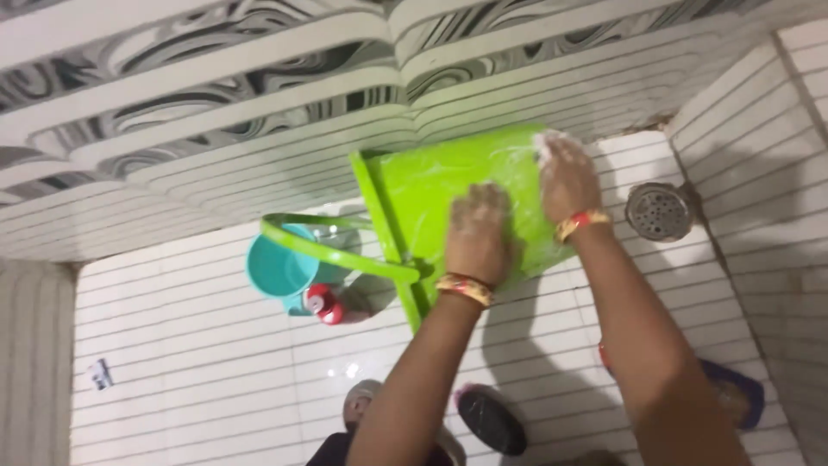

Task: Scrubbing and cleaning a green plastic bucket in a tiled washroom area using soap/detergent.

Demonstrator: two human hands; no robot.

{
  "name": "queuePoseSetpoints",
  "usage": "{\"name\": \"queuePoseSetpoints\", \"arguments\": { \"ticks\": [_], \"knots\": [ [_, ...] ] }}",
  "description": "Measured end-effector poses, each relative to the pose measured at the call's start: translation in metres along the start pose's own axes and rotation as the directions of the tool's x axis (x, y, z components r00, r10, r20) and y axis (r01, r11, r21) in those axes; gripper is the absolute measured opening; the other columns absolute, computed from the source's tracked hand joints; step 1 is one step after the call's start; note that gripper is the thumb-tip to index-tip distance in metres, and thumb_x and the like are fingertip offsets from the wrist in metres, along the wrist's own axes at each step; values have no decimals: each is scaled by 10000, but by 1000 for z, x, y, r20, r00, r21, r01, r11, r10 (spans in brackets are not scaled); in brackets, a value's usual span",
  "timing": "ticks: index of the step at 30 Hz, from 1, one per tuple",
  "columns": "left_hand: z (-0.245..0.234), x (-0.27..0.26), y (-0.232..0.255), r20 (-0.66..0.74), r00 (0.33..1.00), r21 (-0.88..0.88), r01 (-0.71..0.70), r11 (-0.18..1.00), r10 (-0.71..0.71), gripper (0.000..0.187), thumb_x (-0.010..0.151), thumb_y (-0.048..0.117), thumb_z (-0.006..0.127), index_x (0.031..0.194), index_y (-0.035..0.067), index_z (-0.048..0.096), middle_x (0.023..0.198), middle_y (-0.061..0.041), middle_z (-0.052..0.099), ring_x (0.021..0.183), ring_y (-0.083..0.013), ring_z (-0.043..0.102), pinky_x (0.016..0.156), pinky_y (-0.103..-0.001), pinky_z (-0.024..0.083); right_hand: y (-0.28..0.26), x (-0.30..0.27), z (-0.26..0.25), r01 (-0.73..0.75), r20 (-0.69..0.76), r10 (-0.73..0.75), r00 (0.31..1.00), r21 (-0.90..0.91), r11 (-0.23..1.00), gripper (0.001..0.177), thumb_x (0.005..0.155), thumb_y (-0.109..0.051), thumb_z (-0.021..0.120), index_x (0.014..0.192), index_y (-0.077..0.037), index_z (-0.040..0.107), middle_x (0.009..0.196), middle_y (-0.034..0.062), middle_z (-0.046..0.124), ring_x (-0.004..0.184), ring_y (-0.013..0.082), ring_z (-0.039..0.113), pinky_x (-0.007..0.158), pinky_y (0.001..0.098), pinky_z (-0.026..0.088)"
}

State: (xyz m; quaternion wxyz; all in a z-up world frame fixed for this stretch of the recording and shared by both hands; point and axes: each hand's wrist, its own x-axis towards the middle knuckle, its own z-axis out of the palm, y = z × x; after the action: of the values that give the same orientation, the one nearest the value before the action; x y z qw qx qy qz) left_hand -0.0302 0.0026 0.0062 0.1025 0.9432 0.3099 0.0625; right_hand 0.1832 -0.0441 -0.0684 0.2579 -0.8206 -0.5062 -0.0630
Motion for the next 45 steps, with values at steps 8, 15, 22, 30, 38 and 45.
{"name": "queuePoseSetpoints", "arguments": {
  "ticks": [8, 15, 22, 30, 38, 45],
  "knots": [
    [-98, -45, -68, -258, 801, 50, 570, 820, -541, 710, 942, 272, 506, 1561, -20, 320, 1257, -229, 662, 1109, -392, 651, 969, -488, 500, -53, 13, -14, -267, 12, 267, 964, 48, 963, 410, 1017, -175, 479, 1372, -12, 602, 1391, 232, 601, 1289, 403, 542, 1116, 488, 404],
    [-44, -10, -82, -36, 808, -218, 568, 794, -588, 570, 985, 213, 425, 1494, -34, 361, 1010, -224, 724, 824, -404, 729, 658, -522, 574, -123, -26, -11, 264, -13, -281, 960, 389, 883, 364, 1022, -106, 453, 1300, -45, 679, 1376, 175, 657, 1327, 354, 569, 1172, 461, 412],
    [-42, 9, -87, 162, 767, -546, 594, 591, -621, 504, 1099, 251, 255, 1471, -77, 345, 1066, -329, 697, 996, -492, 672, 809, -560, 535, -122, -57, -33, 53, -37, -40, 999, 466, 883, 228, 977, -112, 564, 1129, -66, 728, 1298, 119, 707, 1269, 304, 664, 1121, 400, 516],
    [-26, 25, -98, 36, 745, -593, 553, 585, -667, 640, 960, 243, 414, 1509, -65, 298, 1096, -342, 686, 1034, -495, 668, 870, -546, 525, -142, -76, -12, -16, -31, 34, 999, 444, 896, 273, 1008, -139, 563, 1218, -60, 719, 1301, 168, 689, 1186, 368, 658, 1059, 434, 502],
    [-22, 30, -100, 110, 710, -736, 528, 423, -696, 568, 1084, 345, 214, 1428, -35, 458, 1193, -296, 679, 1105, -463, 651, 945, -518, 501, -141, -113, -2, 98, -70, -83, 994, 264, 960, 354, 987, -105, 498, 1298, -57, 659, 1309, 198, 668, 1240, 374, 603, 1105, 502, 462],
    [-16, 38, -100, 133, 670, -669, 604, 433, -730, 609, 1102, 376, 165, 1427, -33, 479, 1174, -293, 696, 1097, -472, 656, 933, -537, 508, -154, -107, -39, 91, -20, -88, 996, 214, 973, 372, 982, -51, 489, 1287, -140, 683, 1390, 77, 668, 1321, 281, 601, 1182, 539, 380]
  ]
}}
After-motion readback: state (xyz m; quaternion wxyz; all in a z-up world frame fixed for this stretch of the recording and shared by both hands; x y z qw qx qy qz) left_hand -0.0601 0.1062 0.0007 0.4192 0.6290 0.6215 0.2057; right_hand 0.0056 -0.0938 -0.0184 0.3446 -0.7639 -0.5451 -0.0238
